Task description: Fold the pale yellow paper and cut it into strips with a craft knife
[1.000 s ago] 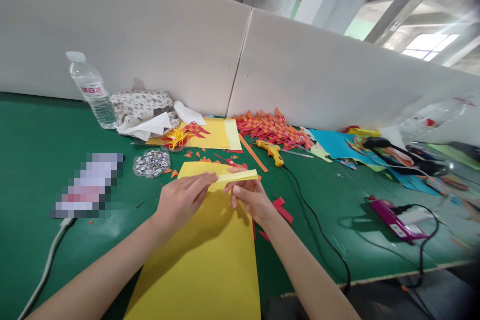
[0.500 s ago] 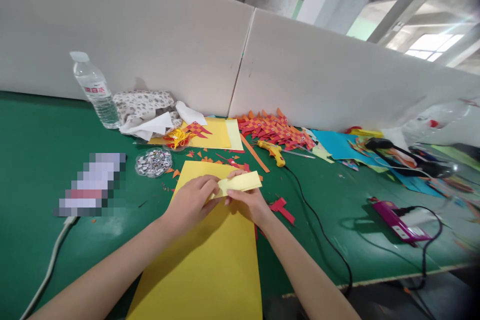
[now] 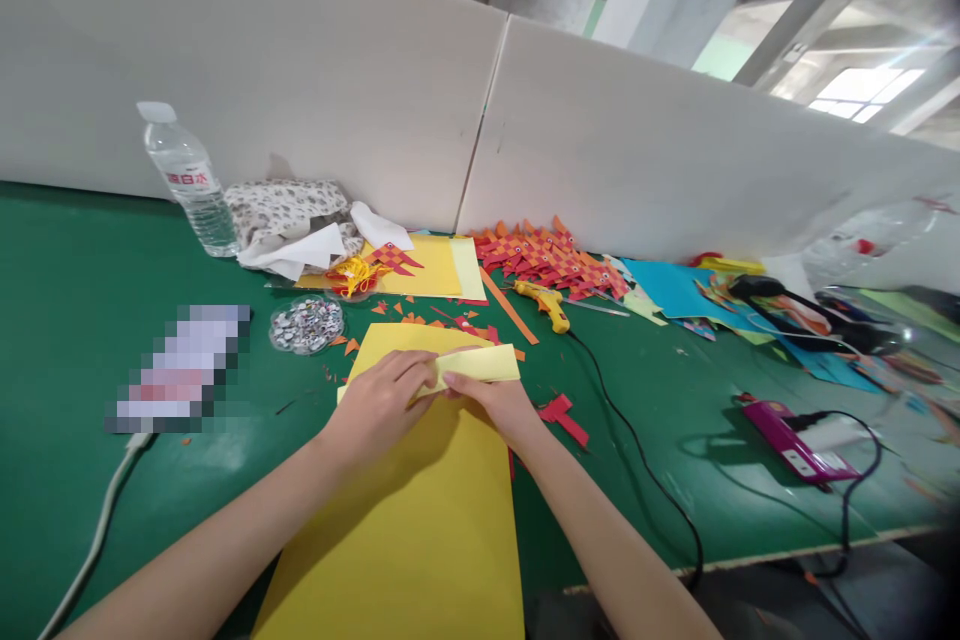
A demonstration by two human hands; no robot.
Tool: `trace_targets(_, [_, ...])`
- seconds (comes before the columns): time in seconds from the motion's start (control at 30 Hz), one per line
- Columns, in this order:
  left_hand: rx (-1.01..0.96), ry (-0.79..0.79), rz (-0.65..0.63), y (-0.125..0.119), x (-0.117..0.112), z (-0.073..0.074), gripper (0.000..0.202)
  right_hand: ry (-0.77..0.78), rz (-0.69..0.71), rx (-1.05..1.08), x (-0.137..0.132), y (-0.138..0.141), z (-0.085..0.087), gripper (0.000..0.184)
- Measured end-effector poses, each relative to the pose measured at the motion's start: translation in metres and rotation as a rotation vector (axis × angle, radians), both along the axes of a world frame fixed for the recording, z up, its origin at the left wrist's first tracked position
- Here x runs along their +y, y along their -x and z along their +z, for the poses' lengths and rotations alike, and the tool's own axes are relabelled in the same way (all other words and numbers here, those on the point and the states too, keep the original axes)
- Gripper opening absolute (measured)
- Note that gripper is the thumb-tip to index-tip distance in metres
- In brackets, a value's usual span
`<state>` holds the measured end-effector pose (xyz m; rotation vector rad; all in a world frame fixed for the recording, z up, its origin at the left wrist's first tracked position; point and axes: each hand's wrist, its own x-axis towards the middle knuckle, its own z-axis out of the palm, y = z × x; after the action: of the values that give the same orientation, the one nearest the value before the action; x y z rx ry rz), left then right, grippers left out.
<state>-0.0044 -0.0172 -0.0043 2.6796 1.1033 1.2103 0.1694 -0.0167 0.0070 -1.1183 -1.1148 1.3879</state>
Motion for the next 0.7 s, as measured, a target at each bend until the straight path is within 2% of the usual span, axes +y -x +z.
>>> trace_targets(0.2, [-0.019,0.052,0.019,0.0,-0.001,0.002,0.007,0.026,-0.001,0.012,0.0,0.0,0.002,0.031])
trace_targets(0.3, [0.005,0.238,0.093,-0.001,-0.004,0.008,0.029,0.04,-0.012,0.005,0.001,-0.004,0.004,0.03])
trace_targets(0.4, [-0.006,0.487,0.109,0.0,-0.004,0.015,0.036,0.059,-0.036,0.007,0.001,-0.007,0.006,0.027])
trace_targets(0.5, [-0.041,0.649,0.058,0.001,-0.003,0.018,0.034,0.041,-0.013,0.029,0.001,-0.009,0.006,0.028])
trace_targets(0.63, [-0.141,0.735,-0.062,0.001,-0.001,0.019,0.026,-0.007,0.097,0.02,0.001,-0.008,0.002,0.03])
trace_targets(0.7, [-0.231,0.825,-0.093,0.001,0.0,0.021,0.024,-0.031,0.144,0.003,0.001,-0.009,0.001,0.026])
